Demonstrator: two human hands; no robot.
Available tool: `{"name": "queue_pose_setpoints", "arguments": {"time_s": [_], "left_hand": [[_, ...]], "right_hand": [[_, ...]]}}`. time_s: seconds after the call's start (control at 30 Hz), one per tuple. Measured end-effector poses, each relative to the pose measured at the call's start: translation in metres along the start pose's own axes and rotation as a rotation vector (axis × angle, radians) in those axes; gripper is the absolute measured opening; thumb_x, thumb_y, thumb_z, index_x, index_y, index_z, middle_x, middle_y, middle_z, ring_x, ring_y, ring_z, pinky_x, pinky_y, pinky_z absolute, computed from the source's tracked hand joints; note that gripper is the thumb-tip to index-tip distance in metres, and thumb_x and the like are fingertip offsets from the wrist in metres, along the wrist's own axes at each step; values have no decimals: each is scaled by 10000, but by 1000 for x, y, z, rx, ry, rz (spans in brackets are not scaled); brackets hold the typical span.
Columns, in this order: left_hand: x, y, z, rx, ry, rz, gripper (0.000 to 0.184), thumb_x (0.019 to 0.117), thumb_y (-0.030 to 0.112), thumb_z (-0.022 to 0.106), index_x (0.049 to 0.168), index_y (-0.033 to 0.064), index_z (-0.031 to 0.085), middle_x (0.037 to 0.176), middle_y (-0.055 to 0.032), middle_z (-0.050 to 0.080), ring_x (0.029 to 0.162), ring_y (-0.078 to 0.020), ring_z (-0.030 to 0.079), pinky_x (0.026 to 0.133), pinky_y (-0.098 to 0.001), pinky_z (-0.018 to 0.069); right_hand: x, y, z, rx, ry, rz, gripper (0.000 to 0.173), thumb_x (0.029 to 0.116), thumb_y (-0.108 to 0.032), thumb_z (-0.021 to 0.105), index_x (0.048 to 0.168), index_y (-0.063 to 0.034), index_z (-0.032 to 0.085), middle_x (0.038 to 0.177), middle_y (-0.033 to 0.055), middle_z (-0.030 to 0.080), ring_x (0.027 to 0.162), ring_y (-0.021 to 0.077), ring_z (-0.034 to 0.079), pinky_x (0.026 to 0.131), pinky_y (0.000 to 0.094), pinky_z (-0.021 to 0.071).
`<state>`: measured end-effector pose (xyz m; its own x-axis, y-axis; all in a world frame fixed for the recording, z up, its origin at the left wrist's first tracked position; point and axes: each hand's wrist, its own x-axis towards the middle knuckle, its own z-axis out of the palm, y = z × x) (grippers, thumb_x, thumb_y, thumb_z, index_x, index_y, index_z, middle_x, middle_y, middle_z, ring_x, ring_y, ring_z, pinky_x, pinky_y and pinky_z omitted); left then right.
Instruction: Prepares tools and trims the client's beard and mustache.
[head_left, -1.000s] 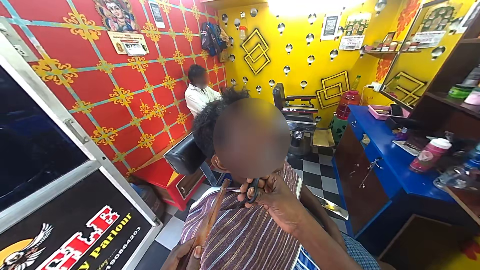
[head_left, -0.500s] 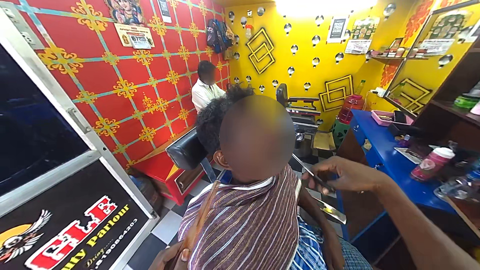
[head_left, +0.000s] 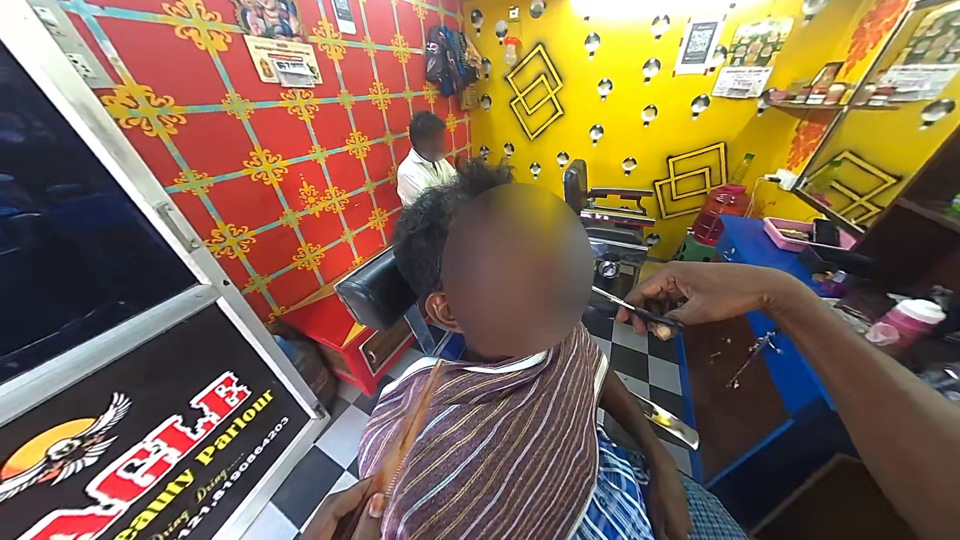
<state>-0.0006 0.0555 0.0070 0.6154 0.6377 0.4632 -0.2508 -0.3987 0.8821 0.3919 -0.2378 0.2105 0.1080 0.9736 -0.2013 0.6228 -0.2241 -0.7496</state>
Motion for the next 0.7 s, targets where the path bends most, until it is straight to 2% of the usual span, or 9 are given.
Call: {"name": "queue_pose_setpoints", "arguments": {"time_s": [0.3, 0.47, 0.7], "left_hand": [[-1, 1, 1, 17, -2, -6, 161, 987, 38, 624, 1086, -77, 678, 926, -13, 688, 762, -27, 623, 699, -214, 552], [-1, 1, 1, 41, -8, -11, 170, 993, 40, 613, 1082, -90, 678, 930, -46, 681, 783, -51, 631, 714, -233, 560], [-1, 1, 1, 20, -17, -13, 173, 990, 43, 617, 1086, -88, 675, 930, -36, 682, 778, -43, 628, 716, -228, 556]], "right_hand": [[4, -1, -9, -67, -22, -20, 248, 922, -110, 742, 1166, -71, 732, 976, 31, 754, 807, 100, 693, 705, 213, 564], [6, -2, -11, -78, -37, -30, 254, 919, -94, 741, 1170, -58, 728, 973, 33, 751, 806, 94, 688, 708, 211, 557], [8, -5, -13, -93, -36, -30, 256, 918, -49, 730, 1174, -49, 729, 986, 35, 755, 828, 95, 697, 725, 211, 564]]}}
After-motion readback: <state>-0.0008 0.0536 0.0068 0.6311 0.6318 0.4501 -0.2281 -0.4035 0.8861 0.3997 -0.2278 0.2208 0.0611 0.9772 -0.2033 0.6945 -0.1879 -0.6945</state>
